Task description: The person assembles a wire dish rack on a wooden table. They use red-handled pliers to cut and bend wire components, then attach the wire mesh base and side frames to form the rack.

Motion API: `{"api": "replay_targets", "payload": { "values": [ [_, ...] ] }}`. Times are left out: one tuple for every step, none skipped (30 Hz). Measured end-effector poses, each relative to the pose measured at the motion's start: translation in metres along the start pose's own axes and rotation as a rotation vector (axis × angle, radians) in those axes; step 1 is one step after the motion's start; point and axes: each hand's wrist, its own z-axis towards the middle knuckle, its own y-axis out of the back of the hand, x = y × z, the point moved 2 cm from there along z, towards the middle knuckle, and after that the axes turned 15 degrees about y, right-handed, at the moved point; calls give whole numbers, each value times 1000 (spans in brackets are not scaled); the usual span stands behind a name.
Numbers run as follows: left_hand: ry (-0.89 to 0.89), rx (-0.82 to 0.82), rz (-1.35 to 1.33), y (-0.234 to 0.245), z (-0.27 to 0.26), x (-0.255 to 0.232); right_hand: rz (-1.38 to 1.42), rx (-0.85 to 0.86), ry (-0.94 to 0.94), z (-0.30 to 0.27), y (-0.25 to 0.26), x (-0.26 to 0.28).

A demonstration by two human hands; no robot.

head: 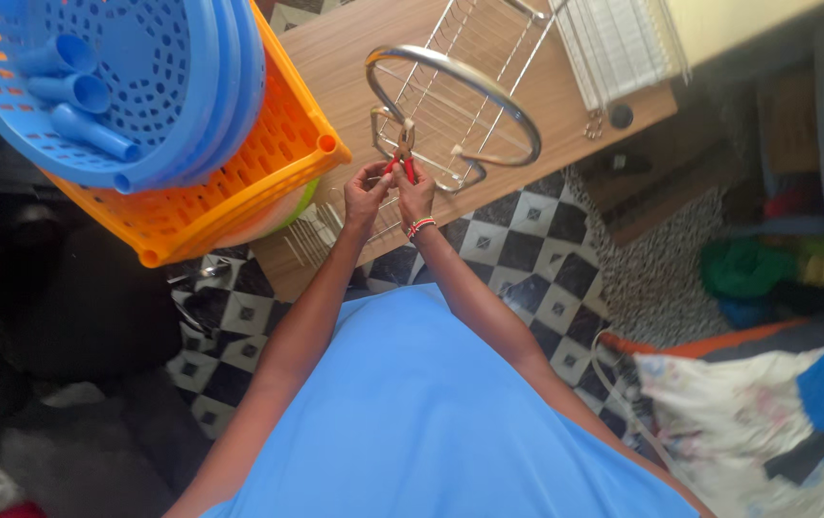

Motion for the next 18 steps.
{"api": "replay_targets", "payload": {
  "values": [
    [-23,2,-6,9,7,1,-56,1,13,-4,-2,-5],
    [-28,-8,-19,19,0,13,-121,5,5,-22,1,-9],
    [-15,6,-9,30,-7,23,-99,7,3,-38,2,-12],
    [-14,21,0,39,-8,27,-74,14,13,-44,0,-12],
    [-13,37,9,45,-14,29,-49,21,23,-53,-1,-10],
    [26,20,19,46,-13,33,-70,-1,-70,-55,-1,-11],
    [65,2,29,48,-18,40,-89,-23,-163,-60,1,-8],
    [113,-22,38,49,-25,46,-110,-44,-268,-69,3,-5],
    [130,-6,2,50,-25,47,-58,-41,-296,-73,4,-2],
    [150,5,-40,48,-28,50,-10,-32,-329,-78,8,2],
    [170,16,-82,47,-31,53,38,-24,-361,-82,11,5],
    [171,29,-42,44,-30,53,98,-43,-406,-82,13,7],
    [172,41,-1,43,-29,52,158,-62,-450,-80,16,7],
    [180,42,36,45,-37,55,215,-78,-509,-87,19,7],
    [184,61,119,45,-45,59,239,-82,-530,-93,25,7],
    [179,82,205,45,-45,59,267,-83,-544,-92,28,4],
    [175,102,291,45,-42,58,295,-84,-558,-90,31,-1],
    [102,31,489,46,-39,58,324,-91,-534,-90,35,-8]
  ]
}}
